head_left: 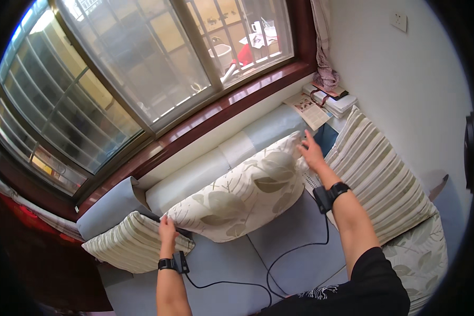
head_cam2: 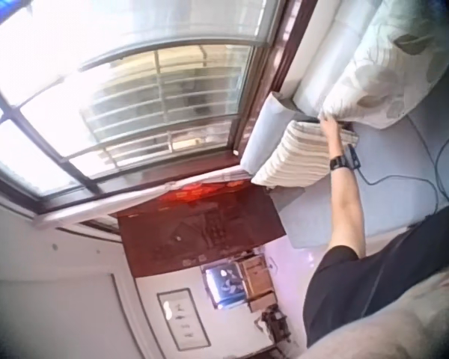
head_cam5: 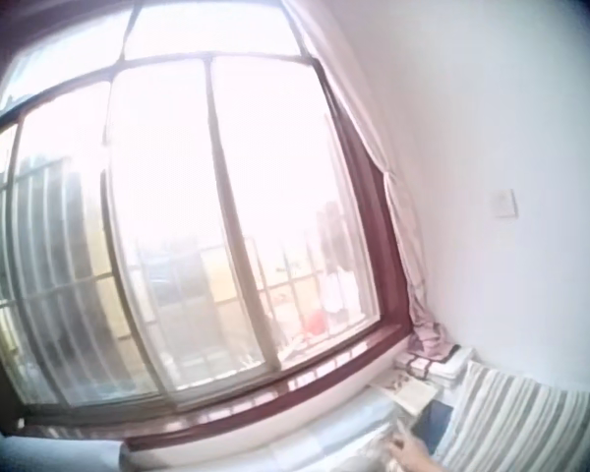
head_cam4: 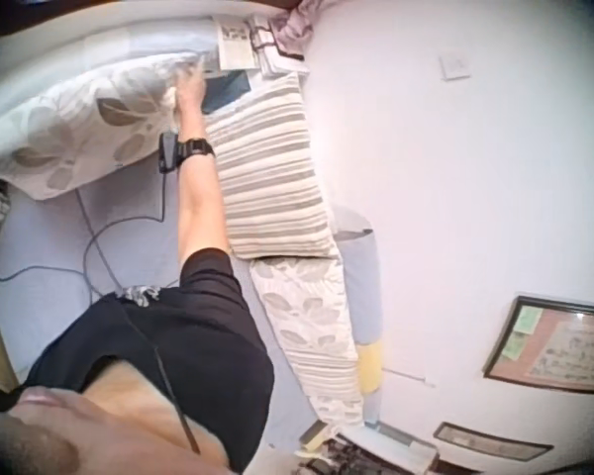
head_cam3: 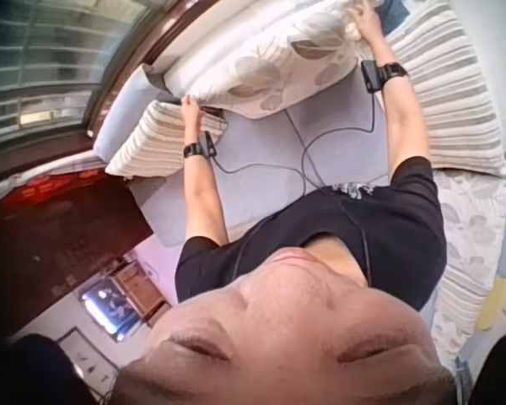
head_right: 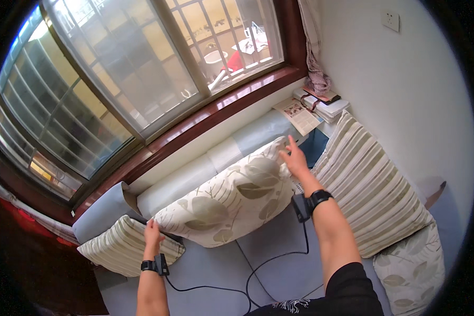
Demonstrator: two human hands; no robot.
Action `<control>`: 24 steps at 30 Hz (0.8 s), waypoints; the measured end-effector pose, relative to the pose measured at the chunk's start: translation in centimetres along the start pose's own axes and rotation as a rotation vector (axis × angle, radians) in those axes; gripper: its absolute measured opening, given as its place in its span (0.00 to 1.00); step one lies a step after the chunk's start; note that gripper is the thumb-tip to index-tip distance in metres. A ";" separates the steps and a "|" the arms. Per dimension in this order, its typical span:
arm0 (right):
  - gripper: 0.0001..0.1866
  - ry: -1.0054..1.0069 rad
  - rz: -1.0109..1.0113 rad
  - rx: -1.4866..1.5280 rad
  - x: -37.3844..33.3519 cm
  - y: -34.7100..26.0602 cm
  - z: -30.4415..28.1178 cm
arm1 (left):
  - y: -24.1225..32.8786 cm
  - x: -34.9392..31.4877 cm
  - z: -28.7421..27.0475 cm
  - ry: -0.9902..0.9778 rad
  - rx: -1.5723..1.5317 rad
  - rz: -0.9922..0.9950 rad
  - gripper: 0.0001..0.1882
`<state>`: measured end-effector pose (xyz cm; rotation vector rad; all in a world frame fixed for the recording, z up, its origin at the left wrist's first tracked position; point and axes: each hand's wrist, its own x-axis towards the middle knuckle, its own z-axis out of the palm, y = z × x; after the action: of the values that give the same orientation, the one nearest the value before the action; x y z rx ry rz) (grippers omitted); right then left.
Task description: Cleaning a sofa and arranging various pillows.
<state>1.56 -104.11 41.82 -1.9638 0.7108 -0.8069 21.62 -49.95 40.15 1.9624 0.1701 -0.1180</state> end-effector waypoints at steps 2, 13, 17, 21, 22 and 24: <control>0.37 -0.022 0.048 0.003 -2.5 1.6 1.7 | -2.3 0.8 2.1 -0.036 0.483 0.114 0.28; 0.25 0.146 0.495 -0.121 -18.5 13.3 -11.2 | -2.1 1.5 8.0 -0.353 0.527 0.418 0.48; 0.23 0.308 0.490 -0.233 -21.5 13.4 -18.1 | -1.6 2.2 8.8 -0.502 0.338 0.131 0.53; 0.22 0.524 0.488 -0.304 -21.8 13.8 -24.1 | 0.0 0.4 9.4 -0.486 0.279 0.011 0.50; 0.22 0.595 0.456 -0.322 -21.3 13.3 -25.3 | -1.1 0.6 8.9 -0.485 0.414 0.101 0.48; 0.23 0.628 0.430 -0.277 -20.5 12.4 -27.9 | -5.6 1.3 8.3 -0.368 0.620 0.310 0.42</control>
<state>-34.58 -108.73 37.00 -1.6804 1.6252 -1.1009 21.90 -55.34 31.62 2.5075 -0.4630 -0.3576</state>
